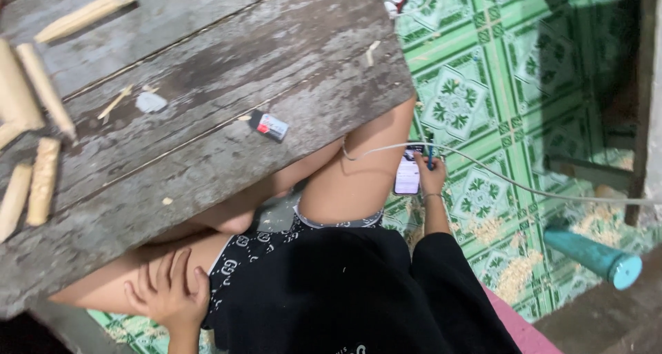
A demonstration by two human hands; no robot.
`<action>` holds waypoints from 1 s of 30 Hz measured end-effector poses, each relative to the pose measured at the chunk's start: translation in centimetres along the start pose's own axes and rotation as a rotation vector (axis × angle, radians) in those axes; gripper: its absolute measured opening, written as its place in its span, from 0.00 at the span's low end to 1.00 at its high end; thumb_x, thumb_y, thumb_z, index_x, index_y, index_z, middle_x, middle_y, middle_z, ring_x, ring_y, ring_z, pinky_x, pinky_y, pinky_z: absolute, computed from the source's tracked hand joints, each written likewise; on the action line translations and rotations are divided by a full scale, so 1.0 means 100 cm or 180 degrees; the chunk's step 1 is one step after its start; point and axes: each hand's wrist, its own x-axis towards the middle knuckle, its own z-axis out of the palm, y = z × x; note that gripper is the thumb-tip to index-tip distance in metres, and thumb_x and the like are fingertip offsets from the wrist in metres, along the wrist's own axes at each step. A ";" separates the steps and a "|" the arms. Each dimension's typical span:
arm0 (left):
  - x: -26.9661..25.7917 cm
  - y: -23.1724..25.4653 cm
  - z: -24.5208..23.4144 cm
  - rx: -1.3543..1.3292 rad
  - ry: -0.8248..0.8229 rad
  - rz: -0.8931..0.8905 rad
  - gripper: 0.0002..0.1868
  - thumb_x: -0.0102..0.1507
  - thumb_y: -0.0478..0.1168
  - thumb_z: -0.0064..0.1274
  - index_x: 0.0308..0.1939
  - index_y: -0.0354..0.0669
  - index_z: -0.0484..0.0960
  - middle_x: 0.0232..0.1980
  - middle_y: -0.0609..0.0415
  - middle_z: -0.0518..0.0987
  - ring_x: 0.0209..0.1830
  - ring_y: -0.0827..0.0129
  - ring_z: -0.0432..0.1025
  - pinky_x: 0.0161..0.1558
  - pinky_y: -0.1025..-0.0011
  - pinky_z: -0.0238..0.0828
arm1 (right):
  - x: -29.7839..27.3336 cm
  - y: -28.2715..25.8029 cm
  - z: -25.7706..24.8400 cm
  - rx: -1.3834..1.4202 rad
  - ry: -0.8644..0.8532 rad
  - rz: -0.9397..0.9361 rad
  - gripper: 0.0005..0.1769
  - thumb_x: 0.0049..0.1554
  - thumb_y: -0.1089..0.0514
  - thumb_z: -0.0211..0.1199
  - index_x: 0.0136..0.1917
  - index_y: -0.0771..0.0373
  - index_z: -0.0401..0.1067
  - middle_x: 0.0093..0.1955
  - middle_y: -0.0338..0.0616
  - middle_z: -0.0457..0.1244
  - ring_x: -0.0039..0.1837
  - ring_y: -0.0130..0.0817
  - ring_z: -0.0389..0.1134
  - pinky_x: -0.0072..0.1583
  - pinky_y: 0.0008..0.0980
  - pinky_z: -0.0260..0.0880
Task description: The person uses a pencil to draw lines on small wooden pieces while sitting at a table.
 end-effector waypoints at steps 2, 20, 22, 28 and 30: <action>0.004 0.001 -0.001 -0.0064 0.0083 0.0066 0.16 0.68 0.50 0.53 0.54 0.55 0.91 0.60 0.57 0.85 0.65 0.48 0.73 0.74 0.46 0.54 | 0.007 0.007 0.005 0.0045 0.0239 0.0081 0.20 0.48 0.43 0.82 0.36 0.55 0.74 0.33 0.35 0.65 0.38 0.20 0.64 0.41 0.26 0.67; 0.007 0.004 -0.004 -0.0087 0.0068 0.0004 0.16 0.69 0.49 0.51 0.53 0.55 0.92 0.60 0.58 0.87 0.67 0.49 0.74 0.75 0.49 0.52 | -0.008 -0.017 -0.005 -0.0015 -0.0111 0.0302 0.14 0.54 0.51 0.74 0.44 0.52 0.70 0.37 0.33 0.63 0.40 0.25 0.63 0.47 0.29 0.67; 0.005 0.003 -0.003 -0.0090 0.0039 -0.0018 0.15 0.69 0.49 0.52 0.54 0.56 0.91 0.60 0.59 0.86 0.67 0.49 0.74 0.75 0.49 0.52 | -0.011 -0.020 -0.006 0.0019 -0.0094 0.0324 0.14 0.54 0.51 0.74 0.44 0.52 0.69 0.38 0.32 0.63 0.41 0.24 0.63 0.48 0.28 0.67; 0.005 0.002 -0.004 -0.0095 0.0026 -0.0012 0.15 0.69 0.49 0.52 0.53 0.55 0.91 0.60 0.59 0.86 0.68 0.49 0.74 0.76 0.49 0.50 | -0.019 -0.032 -0.016 0.0306 -0.0098 0.0472 0.14 0.59 0.48 0.65 0.40 0.49 0.61 0.32 0.30 0.52 0.33 0.23 0.50 0.38 0.28 0.51; 0.005 0.002 -0.004 -0.0114 0.0026 -0.0023 0.15 0.69 0.49 0.52 0.53 0.55 0.91 0.60 0.59 0.86 0.69 0.49 0.73 0.76 0.50 0.50 | -0.022 -0.037 -0.023 0.0543 -0.0192 0.0698 0.20 0.62 0.45 0.62 0.40 0.47 0.52 0.30 0.29 0.44 0.27 0.23 0.43 0.32 0.31 0.45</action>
